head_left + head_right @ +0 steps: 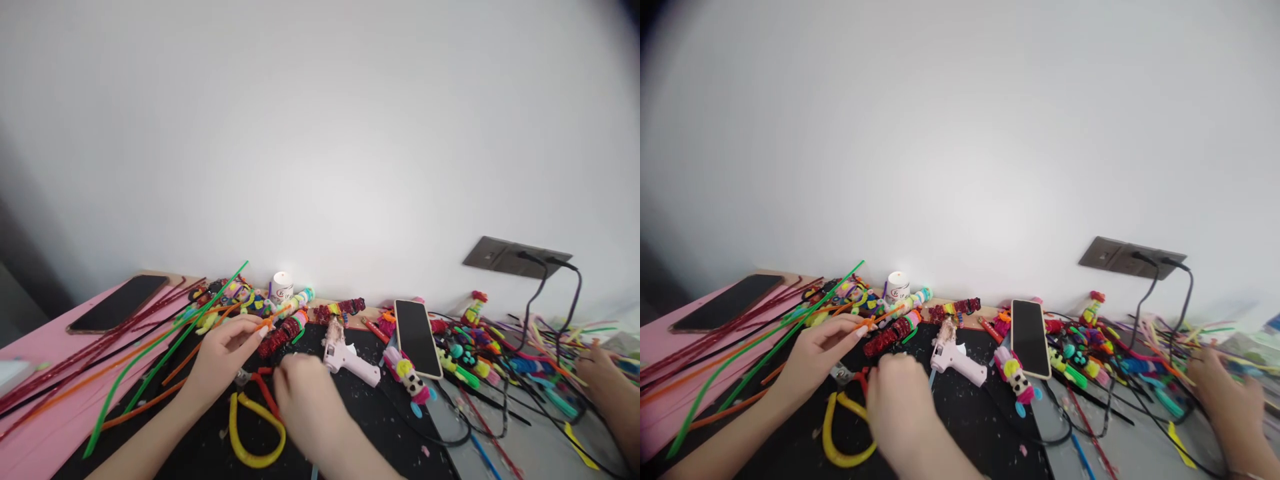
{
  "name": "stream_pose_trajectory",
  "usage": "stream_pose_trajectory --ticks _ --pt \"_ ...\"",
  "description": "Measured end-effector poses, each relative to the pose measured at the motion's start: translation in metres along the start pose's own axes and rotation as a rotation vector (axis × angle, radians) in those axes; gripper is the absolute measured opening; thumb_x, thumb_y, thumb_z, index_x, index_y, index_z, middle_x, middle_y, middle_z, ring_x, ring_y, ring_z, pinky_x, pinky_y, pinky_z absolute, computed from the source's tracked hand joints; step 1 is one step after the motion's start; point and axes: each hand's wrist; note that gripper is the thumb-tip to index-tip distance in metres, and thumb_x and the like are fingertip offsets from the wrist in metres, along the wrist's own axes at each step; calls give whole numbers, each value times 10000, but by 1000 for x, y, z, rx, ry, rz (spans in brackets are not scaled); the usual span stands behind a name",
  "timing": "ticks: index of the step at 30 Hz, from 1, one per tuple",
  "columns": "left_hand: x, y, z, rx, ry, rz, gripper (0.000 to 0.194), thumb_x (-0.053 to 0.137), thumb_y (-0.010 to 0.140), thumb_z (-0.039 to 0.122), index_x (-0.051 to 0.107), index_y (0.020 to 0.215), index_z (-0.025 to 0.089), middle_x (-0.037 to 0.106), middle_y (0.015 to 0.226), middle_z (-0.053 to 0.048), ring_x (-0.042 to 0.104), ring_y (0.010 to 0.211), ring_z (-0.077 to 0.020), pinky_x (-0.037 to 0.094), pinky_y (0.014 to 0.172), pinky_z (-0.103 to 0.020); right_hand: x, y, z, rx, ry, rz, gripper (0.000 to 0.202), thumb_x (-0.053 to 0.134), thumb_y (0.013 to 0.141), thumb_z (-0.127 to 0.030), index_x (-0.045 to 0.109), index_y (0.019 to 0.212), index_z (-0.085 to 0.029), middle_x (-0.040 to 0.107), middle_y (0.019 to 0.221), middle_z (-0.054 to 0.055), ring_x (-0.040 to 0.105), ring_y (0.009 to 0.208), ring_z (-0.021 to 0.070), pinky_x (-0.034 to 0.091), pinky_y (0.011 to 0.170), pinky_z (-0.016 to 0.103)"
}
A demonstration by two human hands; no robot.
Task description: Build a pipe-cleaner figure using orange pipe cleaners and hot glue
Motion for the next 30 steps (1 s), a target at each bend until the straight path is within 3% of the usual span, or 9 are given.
stream_pose_trajectory --ticks 2,3,6,10,13,20,23,27,30 --pt "3 -3 2 -8 -42 -75 113 670 750 235 680 645 194 676 829 -49 621 828 -222 498 740 -268 -9 4 11 55 75 188 254 406 919 -132 623 787 -130 647 722 74 622 689 187 439 614 277" --pt "5 -5 3 -15 -65 -126 121 667 758 244 680 647 198 674 834 -52 619 824 -219 499 736 -266 -12 7 15 63 181 233 221 394 929 -162 605 864 -145 628 702 40 603 635 157 428 577 252" --pt "11 -9 6 -14 -102 -293 157 640 793 244 678 648 197 662 806 -54 614 791 -205 494 727 -263 -10 15 24 67 509 164 134 453 899 -212 558 968 -169 552 630 -44 499 460 87 376 460 200" --pt "14 -13 6 -6 -124 -417 186 607 823 237 668 654 192 657 782 -49 608 761 -188 482 704 -247 -3 18 29 144 722 92 207 479 873 -272 492 695 -167 442 488 -83 367 367 51 298 379 172" --pt "15 -14 5 -10 -78 -450 184 593 832 238 656 668 185 662 817 -57 613 786 -187 479 725 -249 -1 17 34 157 774 118 222 489 854 -295 456 667 -181 438 476 -88 351 359 47 271 354 166" --pt "15 -12 -2 20 31 -475 208 546 854 236 593 663 169 644 821 -42 604 783 -166 466 723 -250 4 20 45 190 820 101 87 550 772 -250 512 731 -183 441 432 -104 351 331 63 277 334 176" --pt "13 -9 -10 23 32 -418 203 537 864 258 590 689 171 633 835 -44 598 799 -169 465 731 -252 6 19 48 240 790 61 49 525 765 -203 518 718 -191 465 444 -96 347 323 69 273 336 184" --pt "9 -6 -19 -3 36 -305 206 519 878 278 592 718 171 601 815 -33 583 774 -162 459 724 -252 5 15 51 193 636 51 140 491 761 -144 543 636 -179 540 504 -52 401 391 76 291 405 194" --pt "8 -6 -17 5 67 -307 245 503 890 292 580 692 171 582 777 -23 567 730 -153 450 693 -249 2 13 52 129 525 132 204 467 795 -147 567 618 -169 520 514 -39 431 457 90 296 446 199"
Point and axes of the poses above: each hand's wrist, its own y-axis towards the middle knuckle, its own x-axis out of the palm, z = x × y
